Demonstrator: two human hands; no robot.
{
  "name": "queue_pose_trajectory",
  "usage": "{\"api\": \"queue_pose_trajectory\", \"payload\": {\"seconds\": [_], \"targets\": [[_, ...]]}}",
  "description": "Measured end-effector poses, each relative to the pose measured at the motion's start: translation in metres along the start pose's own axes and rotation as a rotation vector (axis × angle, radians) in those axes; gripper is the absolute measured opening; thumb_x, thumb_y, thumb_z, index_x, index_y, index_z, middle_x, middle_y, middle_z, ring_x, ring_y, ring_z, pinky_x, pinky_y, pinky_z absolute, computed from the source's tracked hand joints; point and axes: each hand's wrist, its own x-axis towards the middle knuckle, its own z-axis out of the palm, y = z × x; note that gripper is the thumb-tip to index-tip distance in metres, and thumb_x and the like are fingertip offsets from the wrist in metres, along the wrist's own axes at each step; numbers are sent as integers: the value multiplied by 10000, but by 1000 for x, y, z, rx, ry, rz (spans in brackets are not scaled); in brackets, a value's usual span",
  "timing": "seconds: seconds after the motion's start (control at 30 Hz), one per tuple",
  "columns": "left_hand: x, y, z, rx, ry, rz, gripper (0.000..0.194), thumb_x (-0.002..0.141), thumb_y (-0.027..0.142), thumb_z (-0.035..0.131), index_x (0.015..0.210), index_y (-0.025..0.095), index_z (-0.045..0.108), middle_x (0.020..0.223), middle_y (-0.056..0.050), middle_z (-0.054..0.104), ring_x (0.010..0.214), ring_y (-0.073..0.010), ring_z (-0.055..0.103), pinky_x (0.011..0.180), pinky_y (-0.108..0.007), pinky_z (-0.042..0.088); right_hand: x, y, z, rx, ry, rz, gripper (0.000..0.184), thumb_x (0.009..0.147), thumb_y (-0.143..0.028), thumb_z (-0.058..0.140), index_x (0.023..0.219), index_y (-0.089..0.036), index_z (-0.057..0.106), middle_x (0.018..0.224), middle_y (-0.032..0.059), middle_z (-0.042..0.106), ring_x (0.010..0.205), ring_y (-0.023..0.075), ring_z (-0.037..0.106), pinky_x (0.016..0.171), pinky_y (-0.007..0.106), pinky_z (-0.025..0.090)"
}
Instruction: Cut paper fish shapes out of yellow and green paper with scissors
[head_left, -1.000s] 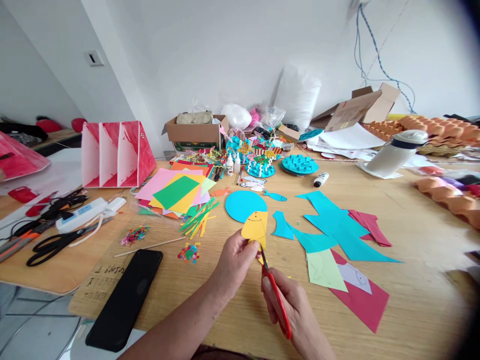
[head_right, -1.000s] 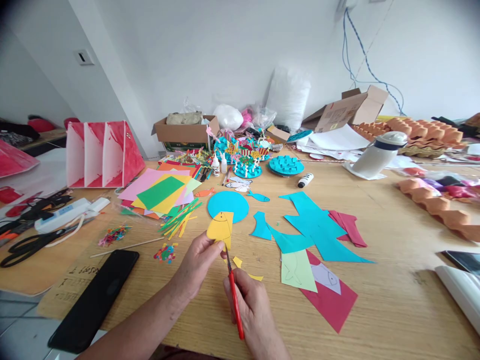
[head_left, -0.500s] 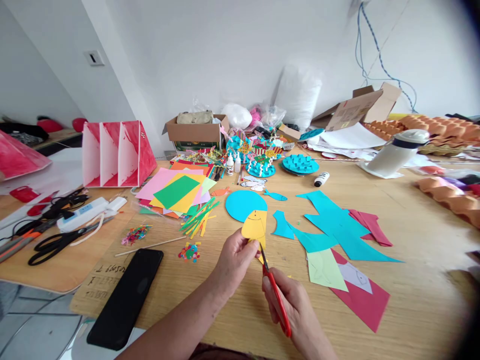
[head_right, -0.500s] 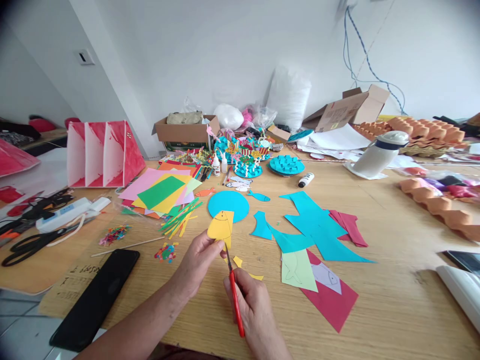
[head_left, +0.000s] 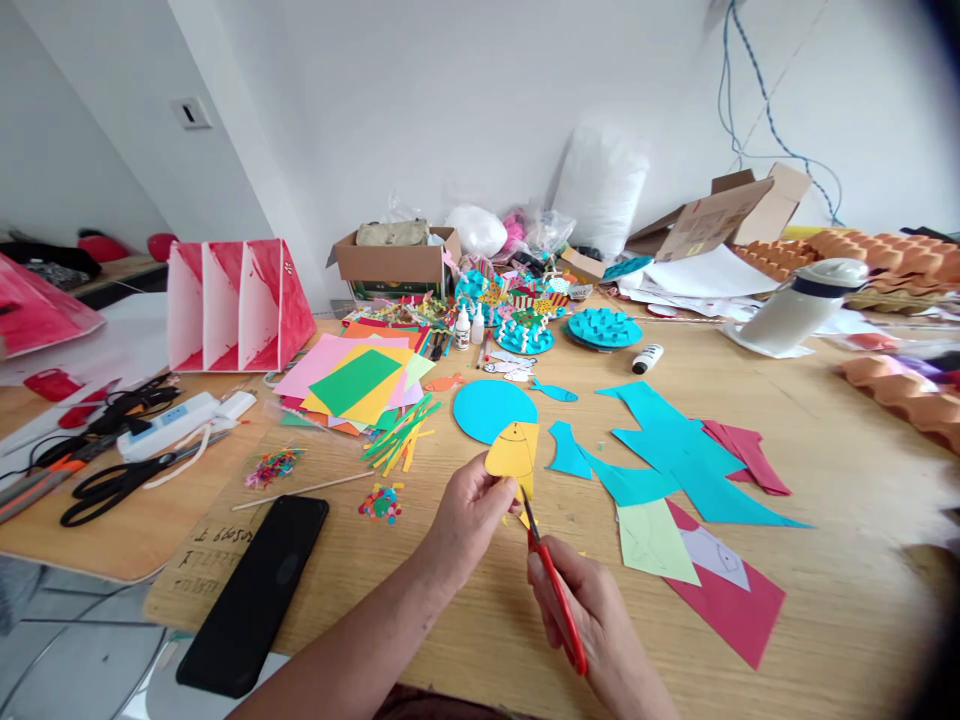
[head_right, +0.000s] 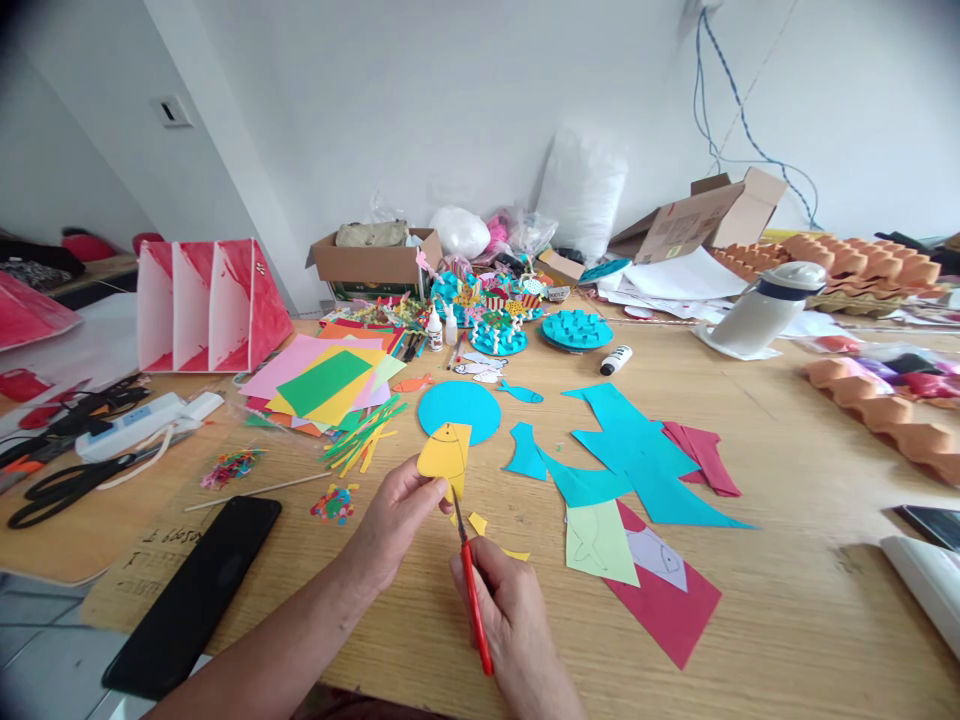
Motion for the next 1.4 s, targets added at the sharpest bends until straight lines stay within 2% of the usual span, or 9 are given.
{"api": "queue_pose_trajectory", "payload": {"seconds": [0.47, 1.0, 1.4], "targets": [[0, -1, 0, -2, 3, -19, 91, 656, 194, 502, 678, 150, 578, 608, 26, 541, 563, -98, 480, 558, -202, 402, -2, 5, -1, -29, -9, -3, 374, 870, -482, 360, 603, -221, 334, 489, -67, 362, 419, 93, 383, 393, 201, 291], [-1, -5, 0, -1, -68, -7, 99, 689, 221, 514, 709, 147, 578, 656, 7, 544, 600, -100, 475, 574, -200, 409, -5, -7, -1, 92, -28, -11, 420, 853, -536, 365, 580, -217, 343, 478, -66, 377, 432, 95, 383, 419, 203, 321], [-2, -3, 3, -4, -39, -16, 95, 677, 223, 510, 667, 153, 574, 619, 14, 537, 581, -102, 479, 569, -201, 400, -4, -2, -2, 28, -5, -25, 419, 871, -520, 355, 581, -217, 352, 455, -55, 412, 435, 103, 389, 421, 213, 303]]}}
